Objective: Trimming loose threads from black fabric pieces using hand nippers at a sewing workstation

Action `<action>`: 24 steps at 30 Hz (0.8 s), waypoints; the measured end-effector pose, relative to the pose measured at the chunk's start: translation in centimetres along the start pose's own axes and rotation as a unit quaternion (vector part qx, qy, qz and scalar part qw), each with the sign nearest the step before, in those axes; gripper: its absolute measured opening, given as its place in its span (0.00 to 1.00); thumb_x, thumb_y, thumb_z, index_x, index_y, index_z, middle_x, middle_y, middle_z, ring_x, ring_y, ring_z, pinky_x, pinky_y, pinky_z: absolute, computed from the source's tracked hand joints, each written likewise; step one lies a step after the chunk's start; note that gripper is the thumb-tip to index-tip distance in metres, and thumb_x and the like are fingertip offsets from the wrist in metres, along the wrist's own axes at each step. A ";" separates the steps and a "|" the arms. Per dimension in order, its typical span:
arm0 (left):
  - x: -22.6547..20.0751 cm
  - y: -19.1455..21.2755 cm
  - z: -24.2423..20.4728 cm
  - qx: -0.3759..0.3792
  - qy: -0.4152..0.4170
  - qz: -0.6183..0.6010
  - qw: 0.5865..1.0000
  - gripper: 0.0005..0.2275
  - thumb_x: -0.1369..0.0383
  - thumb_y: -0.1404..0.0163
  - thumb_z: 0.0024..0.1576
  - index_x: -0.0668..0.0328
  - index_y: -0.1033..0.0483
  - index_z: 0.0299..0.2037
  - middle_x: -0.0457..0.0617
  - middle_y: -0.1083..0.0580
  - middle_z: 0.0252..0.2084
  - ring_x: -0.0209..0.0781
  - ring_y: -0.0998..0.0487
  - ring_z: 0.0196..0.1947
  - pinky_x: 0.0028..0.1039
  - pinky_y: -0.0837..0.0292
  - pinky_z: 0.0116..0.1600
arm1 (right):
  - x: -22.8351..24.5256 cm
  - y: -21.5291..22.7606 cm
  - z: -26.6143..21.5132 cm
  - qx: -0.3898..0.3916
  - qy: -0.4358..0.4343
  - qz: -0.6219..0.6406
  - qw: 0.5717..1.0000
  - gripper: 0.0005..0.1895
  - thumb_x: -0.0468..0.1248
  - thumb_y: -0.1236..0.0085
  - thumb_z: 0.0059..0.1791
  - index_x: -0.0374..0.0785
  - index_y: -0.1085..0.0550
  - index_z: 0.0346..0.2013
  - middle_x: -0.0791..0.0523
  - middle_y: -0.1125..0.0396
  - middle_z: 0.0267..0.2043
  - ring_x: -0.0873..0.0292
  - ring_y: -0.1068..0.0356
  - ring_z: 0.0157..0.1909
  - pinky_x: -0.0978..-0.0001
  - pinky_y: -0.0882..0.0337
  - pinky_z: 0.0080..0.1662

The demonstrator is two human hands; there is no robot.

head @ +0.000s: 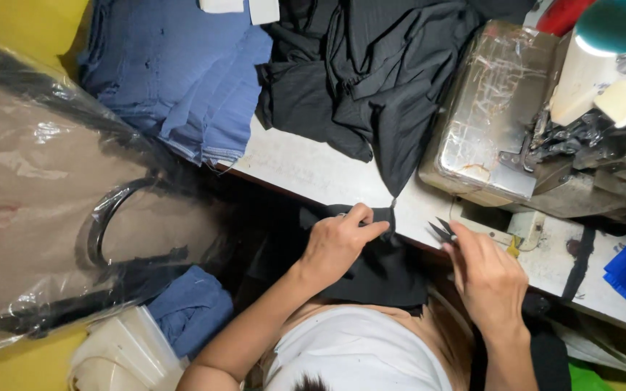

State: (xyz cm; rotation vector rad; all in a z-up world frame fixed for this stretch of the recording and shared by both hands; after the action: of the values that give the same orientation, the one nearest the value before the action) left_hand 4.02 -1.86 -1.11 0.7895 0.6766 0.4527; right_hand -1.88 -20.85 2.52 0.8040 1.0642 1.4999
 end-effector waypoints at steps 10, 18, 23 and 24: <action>-0.2 1.5 -0.4 -0.029 0.006 0.018 0.999 0.06 0.73 0.57 0.51 0.47 0.31 0.27 0.39 0.42 0.26 0.34 0.39 0.10 0.19 0.41 0.21 | 2.5 -2.7 3.7 -0.066 0.134 -0.038 0.988 0.06 0.37 0.57 0.45 0.50 0.31 0.33 0.63 0.46 0.20 0.64 0.42 0.20 0.77 0.40 0.25; -0.8 2.5 -0.2 -0.054 0.010 -0.026 0.998 0.06 0.70 0.57 0.51 0.40 0.29 0.29 0.35 0.40 0.28 0.33 0.34 0.14 0.18 0.36 0.25 | 3.7 -4.5 0.2 0.035 -0.229 0.558 0.797 0.33 0.35 0.33 0.23 0.35 0.31 0.42 0.55 0.33 0.27 0.66 0.39 0.31 0.76 0.36 0.38; 0.7 3.5 -1.7 -0.014 -0.061 -0.090 0.994 0.14 0.61 0.53 0.49 0.54 0.31 0.44 0.44 0.35 0.32 0.34 0.33 0.21 0.23 0.37 0.23 | 5.0 -7.5 -3.6 0.095 -0.341 0.501 0.790 0.06 0.31 0.44 0.36 0.39 0.29 0.27 0.64 0.39 0.21 0.72 0.46 0.26 0.83 0.43 0.30; 1.1 3.7 -2.1 0.028 -0.080 -0.060 0.995 0.25 0.50 0.51 0.44 0.55 0.35 0.48 0.44 0.34 0.33 0.34 0.34 0.19 0.23 0.37 0.24 | 4.6 -8.5 -4.7 0.097 -0.383 0.516 0.760 0.11 0.28 0.48 0.37 0.37 0.27 0.33 0.62 0.35 0.26 0.72 0.41 0.30 0.84 0.41 0.34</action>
State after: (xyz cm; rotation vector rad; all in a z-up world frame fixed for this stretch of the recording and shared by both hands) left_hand 2.91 2.19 0.24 0.8245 0.5865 0.2592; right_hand -3.85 -17.11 -7.36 2.1580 0.0563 1.6121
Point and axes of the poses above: each hand's wrist, its own z-axis towards the middle knuckle, its own y-axis out of the back of the hand, x = y × z, the point moved 2 cm from there along z, towards the middle knuckle
